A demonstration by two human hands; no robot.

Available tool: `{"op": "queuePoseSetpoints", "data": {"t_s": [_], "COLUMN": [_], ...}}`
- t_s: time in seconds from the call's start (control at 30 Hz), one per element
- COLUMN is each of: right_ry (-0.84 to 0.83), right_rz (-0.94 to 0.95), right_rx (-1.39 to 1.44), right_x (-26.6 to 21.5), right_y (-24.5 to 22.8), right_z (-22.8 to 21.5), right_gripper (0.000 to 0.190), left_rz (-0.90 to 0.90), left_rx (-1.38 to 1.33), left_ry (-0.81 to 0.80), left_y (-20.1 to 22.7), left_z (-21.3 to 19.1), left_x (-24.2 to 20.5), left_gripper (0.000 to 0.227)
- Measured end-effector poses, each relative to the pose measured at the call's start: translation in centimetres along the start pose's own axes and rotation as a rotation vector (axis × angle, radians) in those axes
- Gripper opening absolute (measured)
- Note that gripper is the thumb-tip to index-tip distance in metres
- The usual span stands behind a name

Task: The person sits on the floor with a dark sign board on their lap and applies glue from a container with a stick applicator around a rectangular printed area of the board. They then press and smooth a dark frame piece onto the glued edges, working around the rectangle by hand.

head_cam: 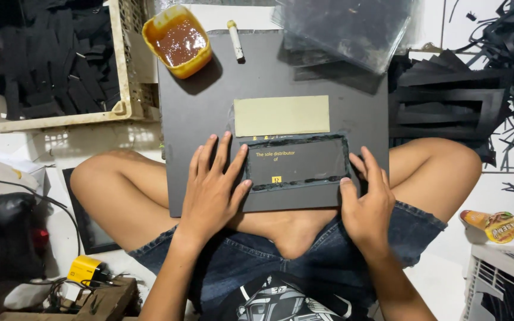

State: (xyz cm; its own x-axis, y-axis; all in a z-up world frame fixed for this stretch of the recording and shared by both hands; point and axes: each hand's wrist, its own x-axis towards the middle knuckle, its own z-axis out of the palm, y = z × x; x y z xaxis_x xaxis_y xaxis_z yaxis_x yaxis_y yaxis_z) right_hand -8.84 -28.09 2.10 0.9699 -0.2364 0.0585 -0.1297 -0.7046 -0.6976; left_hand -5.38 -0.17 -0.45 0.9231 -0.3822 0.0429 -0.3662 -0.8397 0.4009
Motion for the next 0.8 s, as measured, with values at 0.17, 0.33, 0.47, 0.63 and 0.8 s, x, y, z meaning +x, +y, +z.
{"op": "queuePoseSetpoints", "data": {"t_s": [0.17, 0.33, 0.47, 0.63, 0.8], "right_ry": [0.015, 0.041, 0.057, 0.05, 0.022], "right_rz": [0.258, 0.404, 0.371, 0.257, -0.39], "right_rx": [0.332, 0.58, 0.552, 0.24, -0.088], "right_x": [1.0, 2.2, 1.4, 0.6, 0.7], "right_y": [0.3, 0.4, 0.6, 0.7, -0.5], "right_z": [0.2, -0.2, 0.1, 0.2, 0.7], "right_gripper": [0.06, 0.053, 0.049, 0.041, 0.045], "left_rz": [-0.011, -0.023, -0.031, -0.057, -0.018], "left_rx": [-0.032, -0.045, -0.057, -0.031, -0.011], "left_ry": [-0.005, -0.013, -0.03, -0.041, -0.003], "left_y": [0.0, -0.1, -0.4, -0.8, -1.0], "left_z": [-0.2, -0.3, -0.6, -1.0, -1.2], "left_x": [0.1, 0.1, -0.2, -0.7, -0.7], "left_gripper": [0.061, 0.061, 0.063, 0.064, 0.057]}}
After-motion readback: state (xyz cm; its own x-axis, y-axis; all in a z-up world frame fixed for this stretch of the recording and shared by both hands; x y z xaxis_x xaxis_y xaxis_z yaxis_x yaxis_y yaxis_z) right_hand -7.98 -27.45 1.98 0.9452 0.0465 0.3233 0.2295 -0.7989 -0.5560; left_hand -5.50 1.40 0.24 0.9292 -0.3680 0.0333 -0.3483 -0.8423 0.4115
